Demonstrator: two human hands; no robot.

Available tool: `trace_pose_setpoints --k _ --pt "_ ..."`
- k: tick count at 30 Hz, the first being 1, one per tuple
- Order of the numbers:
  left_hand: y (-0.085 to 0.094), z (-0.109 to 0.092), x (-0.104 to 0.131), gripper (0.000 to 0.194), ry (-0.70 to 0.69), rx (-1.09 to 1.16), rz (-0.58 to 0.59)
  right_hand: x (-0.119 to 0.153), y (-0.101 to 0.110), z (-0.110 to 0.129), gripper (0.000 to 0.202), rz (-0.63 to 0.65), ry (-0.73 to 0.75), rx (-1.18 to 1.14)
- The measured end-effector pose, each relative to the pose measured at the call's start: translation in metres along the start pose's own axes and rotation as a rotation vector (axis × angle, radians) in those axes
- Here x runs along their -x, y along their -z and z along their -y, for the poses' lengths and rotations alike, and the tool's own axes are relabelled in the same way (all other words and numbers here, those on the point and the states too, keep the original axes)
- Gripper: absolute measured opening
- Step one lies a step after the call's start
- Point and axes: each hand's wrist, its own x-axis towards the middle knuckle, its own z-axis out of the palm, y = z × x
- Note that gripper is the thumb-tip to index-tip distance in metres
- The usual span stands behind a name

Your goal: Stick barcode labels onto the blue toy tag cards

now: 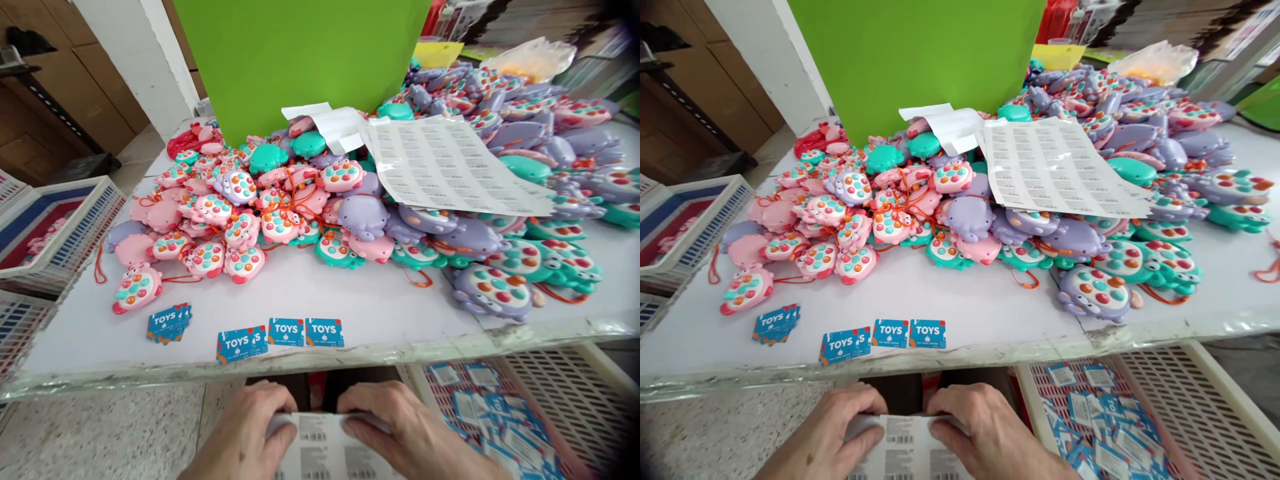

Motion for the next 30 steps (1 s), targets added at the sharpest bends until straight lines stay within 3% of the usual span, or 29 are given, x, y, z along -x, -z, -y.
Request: trace_pose_setpoints --k 4,8,13,16,19,22,25,30 --pt "0.003 -0.007 -0.002 0.020 0.042 0.103 0.069 -0.003 -0.011 0.004 0.017 -0.076 0.107 -0.084" --pt "0.005 -0.005 0.003 0.023 0.104 0.221 -0.009 -0.001 -0.025 -0.003 0.024 -0.236 0.227 -0.118" --pt "0.000 0.003 0.000 0.018 0.186 0.365 0.025 0.005 -0.033 -0.013 0.023 -0.468 0.393 0.068" --pt "-0.005 0.008 -0.005 0.021 0.206 0.406 0.020 0.006 -0.033 -0.013 0.021 -0.536 0.430 0.121" --pt "-0.010 0.014 -0.007 0.025 0.182 0.440 0.035 0.006 -0.031 -0.012 0.016 -0.532 0.296 0.064" --pt "-0.012 0.018 -0.008 0.026 0.160 0.460 0.048 0.007 -0.028 -0.012 0.014 -0.434 0.206 -0.006" --pt "-0.013 0.018 -0.008 0.026 0.164 0.471 0.034 0.007 -0.027 -0.012 0.012 -0.411 0.241 -0.066" --pt "-0.012 0.015 -0.009 0.026 0.177 0.498 0.036 0.007 -0.031 -0.012 0.012 -0.506 0.300 -0.083"
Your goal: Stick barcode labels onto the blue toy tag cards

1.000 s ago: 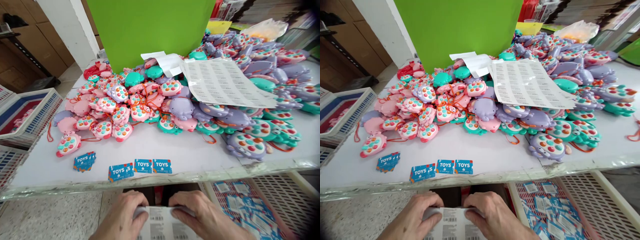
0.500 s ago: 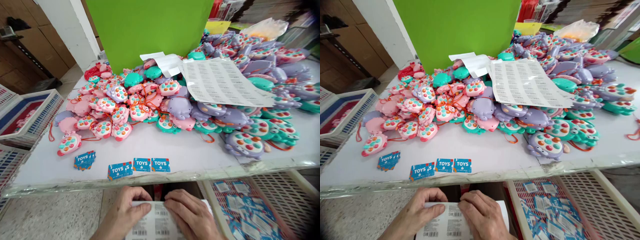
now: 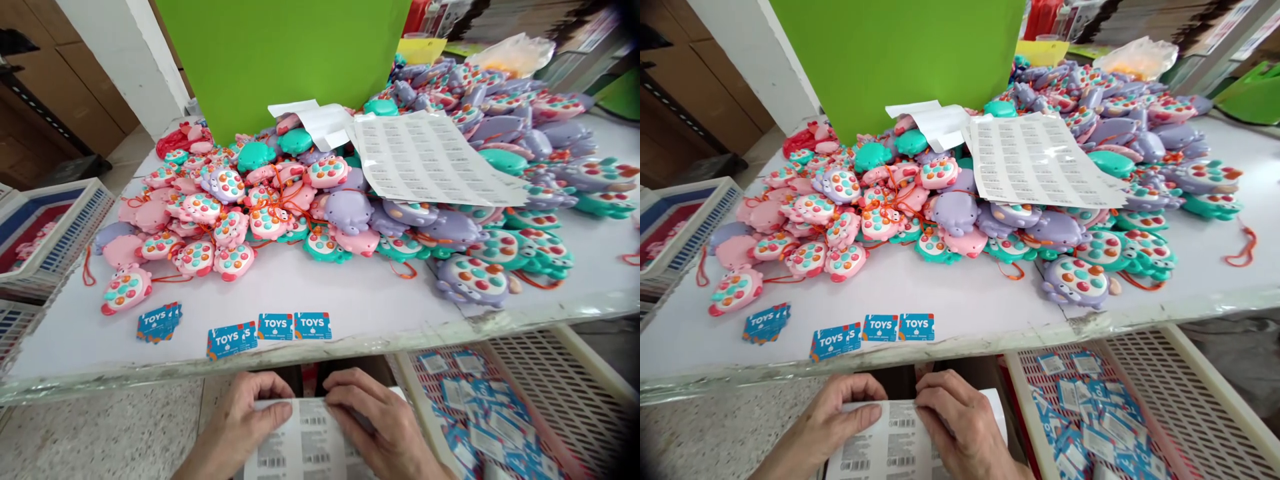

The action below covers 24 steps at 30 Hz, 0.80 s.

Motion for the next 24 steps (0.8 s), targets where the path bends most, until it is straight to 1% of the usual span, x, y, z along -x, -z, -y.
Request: trace_pose_setpoints --k 3,5,6,8,10,14,16,19,20,22,23,24 --pt "0.001 0.002 0.000 0.026 0.010 0.007 0.000 0.001 0.001 0.000 0.010 0.012 -0.065 0.010" --pt "0.001 0.005 0.000 0.026 0.004 0.004 0.009 0.001 0.002 0.000 0.016 0.059 -0.095 0.050" --pt "0.001 0.006 -0.001 0.026 -0.004 0.002 0.014 0.001 0.002 0.000 0.019 0.080 -0.092 0.065" --pt "0.000 0.007 -0.001 0.025 -0.018 0.001 0.022 0.000 0.002 0.000 0.014 0.094 -0.052 0.067" --pt "0.000 0.007 -0.002 0.023 -0.020 0.005 0.028 -0.001 0.001 0.000 0.014 0.071 -0.007 0.043" --pt "-0.001 0.003 -0.001 0.021 -0.006 -0.005 0.028 -0.006 -0.002 0.001 0.012 0.042 0.001 0.075" --pt "-0.001 0.002 0.000 0.022 0.022 -0.015 0.009 -0.007 -0.003 0.001 0.014 0.037 0.039 0.100" --pt "-0.001 0.004 0.001 0.024 0.062 0.012 -0.001 -0.006 0.001 0.005 0.021 0.004 0.202 0.189" --pt "-0.001 0.004 0.001 0.024 0.061 0.017 -0.001 -0.004 0.005 0.008 0.022 0.014 0.253 0.237" --pt "-0.001 0.004 0.002 0.022 0.027 -0.026 -0.015 -0.001 0.014 0.014 0.020 0.075 0.315 0.302" --pt "-0.002 0.004 0.003 0.020 -0.006 -0.073 -0.028 -0.001 0.020 0.016 0.017 0.097 0.315 0.303" --pt "-0.002 0.003 0.003 0.020 -0.054 -0.134 -0.046 -0.002 0.025 0.018 0.013 0.095 0.283 0.288"
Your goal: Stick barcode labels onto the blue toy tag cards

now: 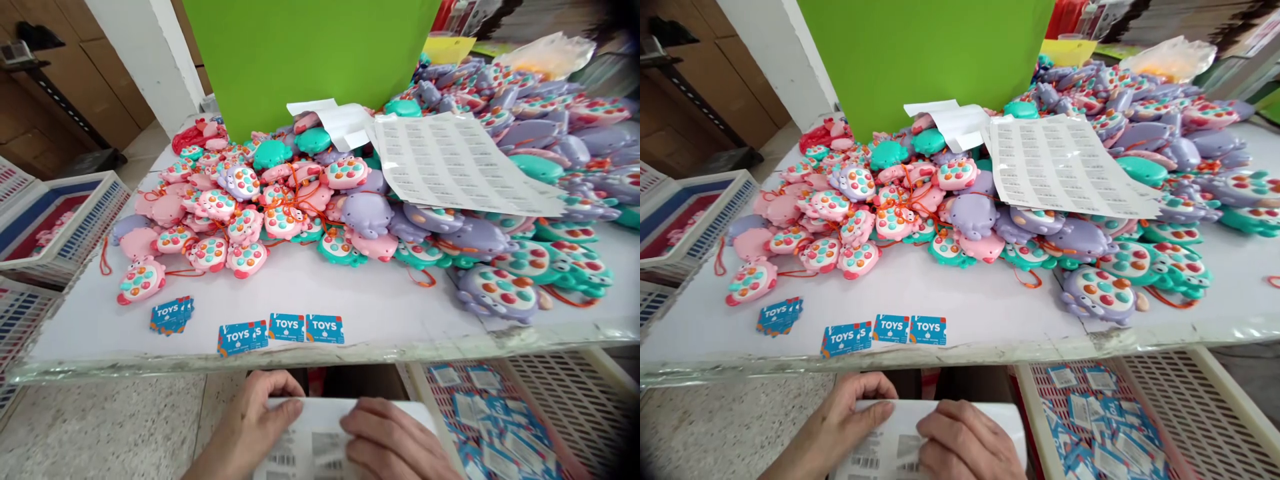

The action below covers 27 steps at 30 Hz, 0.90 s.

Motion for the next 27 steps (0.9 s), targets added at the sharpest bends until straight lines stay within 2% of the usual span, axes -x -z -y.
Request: trace_pose_setpoints --k 2,5,8,12,17,19,23,27 --pt "-0.003 -0.002 -0.001 0.021 -0.149 -0.153 -0.059 -0.007 0.009 -0.007 0.009 -0.059 -0.157 -0.050" --pt "-0.011 -0.005 -0.008 0.022 -0.462 -0.412 -0.152 -0.028 0.010 -0.032 0.013 -0.138 -0.487 -0.120" --pt "-0.020 -0.006 -0.019 0.027 -0.661 -0.673 -0.216 -0.048 0.001 -0.059 0.020 -0.104 -0.622 -0.210" --pt "-0.024 -0.012 -0.030 0.034 -0.681 -0.860 -0.226 -0.056 -0.009 -0.077 0.020 -0.102 -0.632 -0.269" --pt "-0.023 -0.017 -0.037 0.036 -0.666 -0.866 -0.214 -0.055 -0.013 -0.077 0.017 -0.095 -0.622 -0.286" --pt "-0.025 -0.013 -0.037 0.032 -0.684 -0.853 -0.228 -0.055 -0.013 -0.077 0.017 -0.092 -0.623 -0.282" --pt "-0.031 0.003 -0.030 0.022 -0.778 -0.815 -0.354 -0.056 -0.014 -0.076 0.015 -0.052 -0.595 -0.268" --pt "-0.030 0.009 -0.023 0.021 -0.767 -0.811 -0.315 -0.057 -0.016 -0.075 0.014 0.019 -0.564 -0.234"
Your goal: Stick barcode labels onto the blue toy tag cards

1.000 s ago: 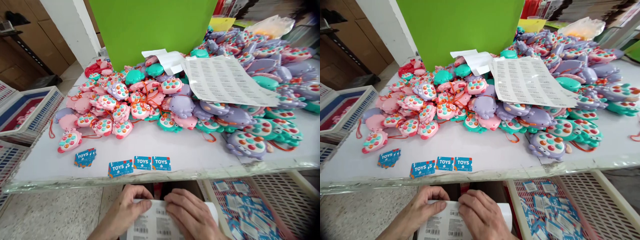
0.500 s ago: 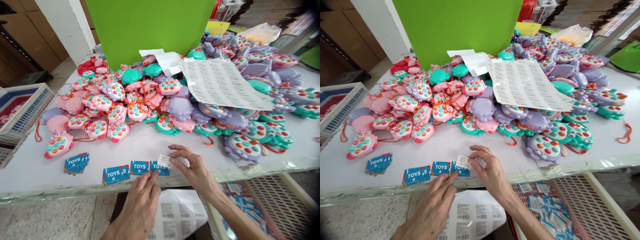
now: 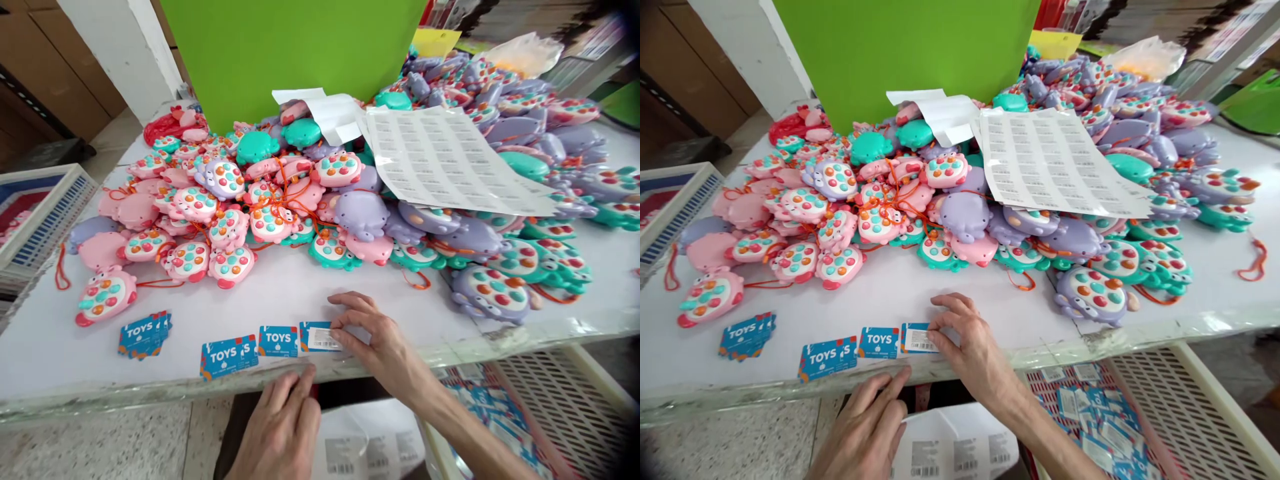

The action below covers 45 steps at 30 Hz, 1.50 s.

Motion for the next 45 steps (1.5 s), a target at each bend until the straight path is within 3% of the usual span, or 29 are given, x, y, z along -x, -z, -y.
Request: trace_pose_setpoints --k 6,13,40,45 --pt "0.004 0.003 -0.001 0.021 0.021 0.088 0.077 -0.004 -0.003 -0.001 0.015 0.039 0.031 0.063" --pt "-0.005 0.006 0.006 0.022 0.030 0.139 0.062 -0.005 -0.005 -0.002 0.017 0.039 0.063 0.087" --pt "0.007 0.007 -0.010 0.020 0.057 0.159 0.195 -0.005 -0.008 -0.005 0.016 0.017 0.106 0.147" --pt "0.011 0.005 -0.018 0.033 0.049 0.065 0.242 -0.004 -0.011 -0.003 0.017 0.012 0.108 0.209"
